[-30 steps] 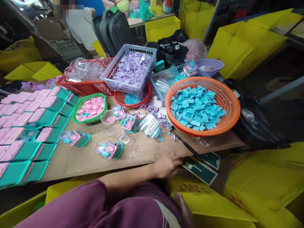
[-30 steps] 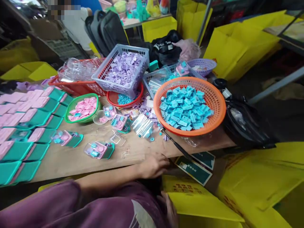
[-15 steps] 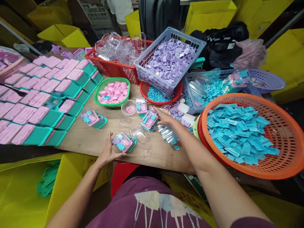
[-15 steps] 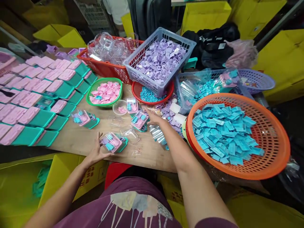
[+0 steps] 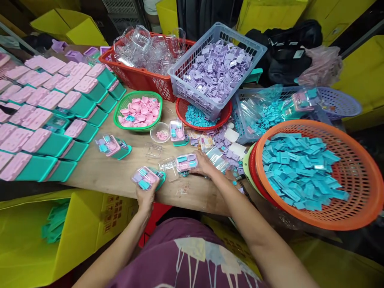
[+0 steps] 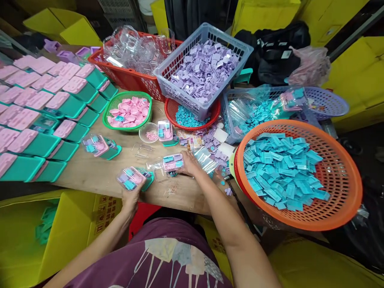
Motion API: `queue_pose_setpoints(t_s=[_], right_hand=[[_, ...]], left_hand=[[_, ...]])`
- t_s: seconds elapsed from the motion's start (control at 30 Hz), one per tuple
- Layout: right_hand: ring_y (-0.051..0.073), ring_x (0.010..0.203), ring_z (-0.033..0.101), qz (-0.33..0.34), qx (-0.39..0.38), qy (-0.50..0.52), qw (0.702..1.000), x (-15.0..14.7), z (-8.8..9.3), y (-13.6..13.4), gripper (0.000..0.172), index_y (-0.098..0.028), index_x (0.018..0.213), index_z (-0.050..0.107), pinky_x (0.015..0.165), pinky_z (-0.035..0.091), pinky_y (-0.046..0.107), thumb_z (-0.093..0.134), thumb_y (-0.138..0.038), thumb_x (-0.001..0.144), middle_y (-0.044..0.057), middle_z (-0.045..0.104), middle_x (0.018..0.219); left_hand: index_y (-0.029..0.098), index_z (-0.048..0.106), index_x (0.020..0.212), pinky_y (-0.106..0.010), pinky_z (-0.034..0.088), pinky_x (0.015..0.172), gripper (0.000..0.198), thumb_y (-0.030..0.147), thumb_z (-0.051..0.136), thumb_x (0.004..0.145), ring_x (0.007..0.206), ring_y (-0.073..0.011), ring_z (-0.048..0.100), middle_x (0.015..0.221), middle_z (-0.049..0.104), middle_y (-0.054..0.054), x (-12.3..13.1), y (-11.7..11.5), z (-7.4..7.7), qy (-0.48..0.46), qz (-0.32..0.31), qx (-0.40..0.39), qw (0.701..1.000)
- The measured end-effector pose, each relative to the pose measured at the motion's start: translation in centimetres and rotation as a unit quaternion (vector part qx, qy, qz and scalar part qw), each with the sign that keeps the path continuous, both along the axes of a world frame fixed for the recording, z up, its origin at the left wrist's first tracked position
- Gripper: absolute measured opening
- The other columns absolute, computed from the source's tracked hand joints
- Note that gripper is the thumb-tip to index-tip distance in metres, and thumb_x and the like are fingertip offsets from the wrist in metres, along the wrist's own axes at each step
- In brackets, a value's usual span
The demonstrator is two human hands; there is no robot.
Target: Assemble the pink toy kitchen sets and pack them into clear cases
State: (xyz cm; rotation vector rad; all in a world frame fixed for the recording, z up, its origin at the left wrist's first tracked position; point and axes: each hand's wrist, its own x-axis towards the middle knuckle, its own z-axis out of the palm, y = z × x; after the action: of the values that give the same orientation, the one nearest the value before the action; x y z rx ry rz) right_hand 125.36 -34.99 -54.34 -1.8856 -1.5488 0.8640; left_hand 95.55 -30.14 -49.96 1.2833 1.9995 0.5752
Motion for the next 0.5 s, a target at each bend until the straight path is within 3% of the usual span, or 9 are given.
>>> queue_pose_setpoints(t_s=[0.17, 0.33, 0.43, 0.5], right_hand=[[0.031, 0.116, 0.05, 0.002, -0.006, 0.0, 1.0, -1.0, 0.3, -0.8, 0.089, -0.012, 0.13, 0.044, 0.1, 0.042, 0.045, 0.087, -0.043, 0.059, 0.015, 0.053, 0.122], [0.033, 0.123, 0.047, 0.004, -0.007, 0.007, 1.0, -2.1, 0.6, -0.9, 0.108, -0.011, 0.142, 0.033, 0.106, 0.038, 0.047, 0.089, -0.042, 0.055, 0.019, 0.048, 0.132], [0.032, 0.121, 0.049, 0.021, 0.001, 0.016, 1.0, -2.4, 0.6, -0.5, 0.1, -0.015, 0.137, 0.04, 0.104, 0.04, 0.046, 0.091, -0.038, 0.054, 0.016, 0.05, 0.129], [0.031, 0.118, 0.052, 0.029, 0.007, 0.018, 0.999, -2.4, 0.6, -0.1, 0.094, -0.017, 0.131, 0.044, 0.101, 0.043, 0.046, 0.091, -0.035, 0.052, 0.014, 0.051, 0.126]], left_hand=[[0.012, 0.029, 0.145, -0.045, 0.045, 0.106, 0.102, 0.036, 0.085, 0.063, 0.12, -0.0286, 0.059, 0.141, 0.05, -0.02, -1.4, 2.2, 1.2, 0.034, 0.034, 0.023, 0.999], [0.011, 0.037, 0.138, -0.045, 0.039, 0.112, 0.11, 0.05, 0.09, 0.049, 0.131, -0.0321, 0.049, 0.142, 0.045, -0.021, 1.1, 2.5, -0.7, 0.059, 0.042, 0.059, 0.996], [0.008, 0.035, 0.139, -0.047, 0.037, 0.112, 0.112, 0.057, 0.086, 0.052, 0.132, -0.033, 0.047, 0.142, 0.045, -0.023, 2.0, 3.5, -1.8, 0.07, 0.061, 0.077, 0.993], [0.01, 0.042, 0.135, -0.046, 0.044, 0.107, 0.099, 0.056, 0.084, 0.058, 0.123, -0.0312, 0.056, 0.134, 0.055, -0.019, 1.5, 4.4, -1.3, 0.068, 0.052, 0.083, 0.993]])
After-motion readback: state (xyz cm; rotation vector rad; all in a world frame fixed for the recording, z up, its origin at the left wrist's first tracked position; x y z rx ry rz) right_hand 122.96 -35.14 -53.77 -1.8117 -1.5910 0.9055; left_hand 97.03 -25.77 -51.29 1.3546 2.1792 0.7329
